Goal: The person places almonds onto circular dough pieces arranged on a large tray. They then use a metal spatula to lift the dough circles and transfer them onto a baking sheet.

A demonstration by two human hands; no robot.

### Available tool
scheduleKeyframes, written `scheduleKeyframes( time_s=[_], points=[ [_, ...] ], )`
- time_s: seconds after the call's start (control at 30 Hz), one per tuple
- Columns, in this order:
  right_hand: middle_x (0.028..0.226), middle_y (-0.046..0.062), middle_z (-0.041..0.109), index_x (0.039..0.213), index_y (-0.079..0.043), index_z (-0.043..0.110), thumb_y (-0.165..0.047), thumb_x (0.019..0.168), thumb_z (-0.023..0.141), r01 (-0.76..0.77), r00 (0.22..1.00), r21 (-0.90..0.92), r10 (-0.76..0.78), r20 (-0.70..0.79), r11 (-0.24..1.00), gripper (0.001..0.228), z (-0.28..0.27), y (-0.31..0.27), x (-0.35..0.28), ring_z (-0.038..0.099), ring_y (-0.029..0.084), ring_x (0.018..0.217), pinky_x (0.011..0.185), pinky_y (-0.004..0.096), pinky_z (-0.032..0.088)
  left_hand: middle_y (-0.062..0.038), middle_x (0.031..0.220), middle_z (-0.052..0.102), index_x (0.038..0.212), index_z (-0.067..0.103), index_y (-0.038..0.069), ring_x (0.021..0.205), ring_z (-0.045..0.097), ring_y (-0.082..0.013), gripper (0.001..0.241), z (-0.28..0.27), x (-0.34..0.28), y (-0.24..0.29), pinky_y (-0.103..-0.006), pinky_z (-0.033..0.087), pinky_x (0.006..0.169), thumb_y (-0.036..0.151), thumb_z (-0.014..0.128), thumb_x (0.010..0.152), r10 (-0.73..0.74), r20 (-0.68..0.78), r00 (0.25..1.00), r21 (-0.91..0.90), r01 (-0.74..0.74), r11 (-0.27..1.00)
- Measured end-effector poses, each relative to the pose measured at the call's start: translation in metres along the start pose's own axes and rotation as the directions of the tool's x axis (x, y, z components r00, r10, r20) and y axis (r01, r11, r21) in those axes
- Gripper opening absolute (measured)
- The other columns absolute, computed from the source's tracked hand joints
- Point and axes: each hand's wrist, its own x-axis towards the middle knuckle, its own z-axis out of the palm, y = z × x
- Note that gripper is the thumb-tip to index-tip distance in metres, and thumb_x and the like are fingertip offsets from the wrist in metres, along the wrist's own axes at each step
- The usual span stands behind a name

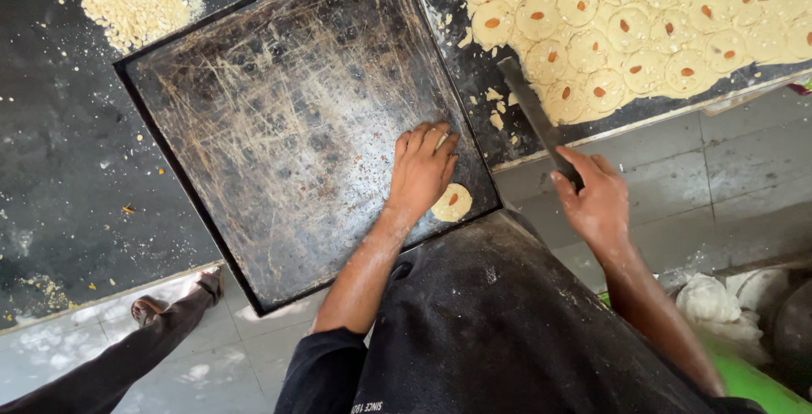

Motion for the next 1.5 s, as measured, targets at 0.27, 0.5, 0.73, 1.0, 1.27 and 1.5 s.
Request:
scheduleKeyframes(
  time_s=[0.27, 0.5, 0.73, 1.0, 1.27, 1.5],
  points=[
    [0.106, 0.022, 0.07, 0.128, -0.005, 0.07, -0.011, 0.091, 0.076, 0.247, 0.96, 0.106, -0.229, -0.158, 0.963, 0.038, 0.026, 0.0, 0.019, 0.07, 0.036, 0.088, 0.074, 0.041, 0.055, -0.008, 0.131, 0.059, 0.116, 0.071, 0.012, 0.13, 0.049, -0.0318, 0.028, 0.002, 0.003, -0.001, -0.0473, 0.039, 0.107, 0.016, 0.076, 0.088, -0.013, 0.006, 1.0, 0.001, 0.013, 1.0],
    [0.101, 0.022, 0.069, 0.129, -0.004, 0.071, -0.008, 0.091, 0.078, 0.259, 0.948, 0.129, -0.227, -0.222, 0.957, 0.039, 0.052, -0.007, 0.059, 0.069, 0.037, 0.087, 0.077, 0.043, 0.055, -0.01, 0.133, 0.058, 0.124, 0.07, 0.009, 0.129, 0.05, -0.033, 0.039, -0.007, 0.008, -0.003, -0.0479, 0.04, 0.108, 0.025, 0.077, 0.088, -0.056, 0.069, 0.996, -0.085, 0.062, 0.994],
    [0.101, 0.019, 0.068, 0.127, -0.005, 0.071, -0.008, 0.092, 0.078, 0.322, 0.916, 0.028, -0.304, -0.26, 0.946, 0.036, 0.045, 0.008, 0.035, 0.066, 0.035, 0.091, 0.079, 0.043, 0.054, -0.013, 0.144, 0.056, 0.131, 0.065, 0.007, 0.125, 0.056, -0.0265, 0.044, -0.012, 0.029, -0.01, -0.0387, 0.056, 0.091, 0.032, 0.071, 0.096, -0.304, 0.065, 0.95, -0.361, 0.307, 0.881],
    [0.104, 0.016, 0.071, 0.123, -0.006, 0.072, -0.015, 0.088, 0.079, 0.118, 0.991, 0.254, -0.097, -0.093, 0.96, 0.037, 0.034, 0.021, 0.025, 0.07, 0.029, 0.085, 0.072, 0.038, 0.055, -0.013, 0.129, 0.066, 0.129, 0.068, 0.007, 0.107, 0.068, -0.0218, 0.036, -0.001, 0.092, -0.026, -0.034, 0.058, 0.088, 0.021, 0.075, 0.096, -0.354, -0.018, 0.935, -0.506, 0.296, 0.81],
    [0.106, 0.017, 0.071, 0.122, -0.005, 0.072, -0.013, 0.091, 0.079, 0.302, 0.947, 0.197, -0.27, -0.173, 0.933, 0.033, 0.027, 0.034, 0.034, 0.07, 0.033, 0.093, 0.081, 0.041, 0.056, -0.009, 0.126, 0.068, 0.126, 0.067, 0.006, 0.106, 0.07, -0.0197, 0.036, 0.023, 0.129, -0.031, -0.0292, 0.058, 0.085, 0.015, 0.076, 0.093, -0.384, -0.008, 0.923, -0.588, 0.306, 0.748],
    [0.097, 0.011, 0.071, 0.118, -0.006, 0.074, -0.011, 0.089, 0.08, 0.343, 0.928, 0.091, -0.323, -0.184, 0.935, 0.031, 0.011, 0.055, 0.02, 0.067, 0.028, 0.084, 0.073, 0.038, 0.054, -0.012, 0.129, 0.065, 0.134, 0.058, 0.003, 0.112, 0.068, -0.0179, 0.048, 0.032, 0.139, -0.019, -0.0292, 0.058, 0.091, 0.019, 0.079, 0.094, -0.41, 0.153, 0.899, -0.701, 0.391, 0.596]
  ],
)
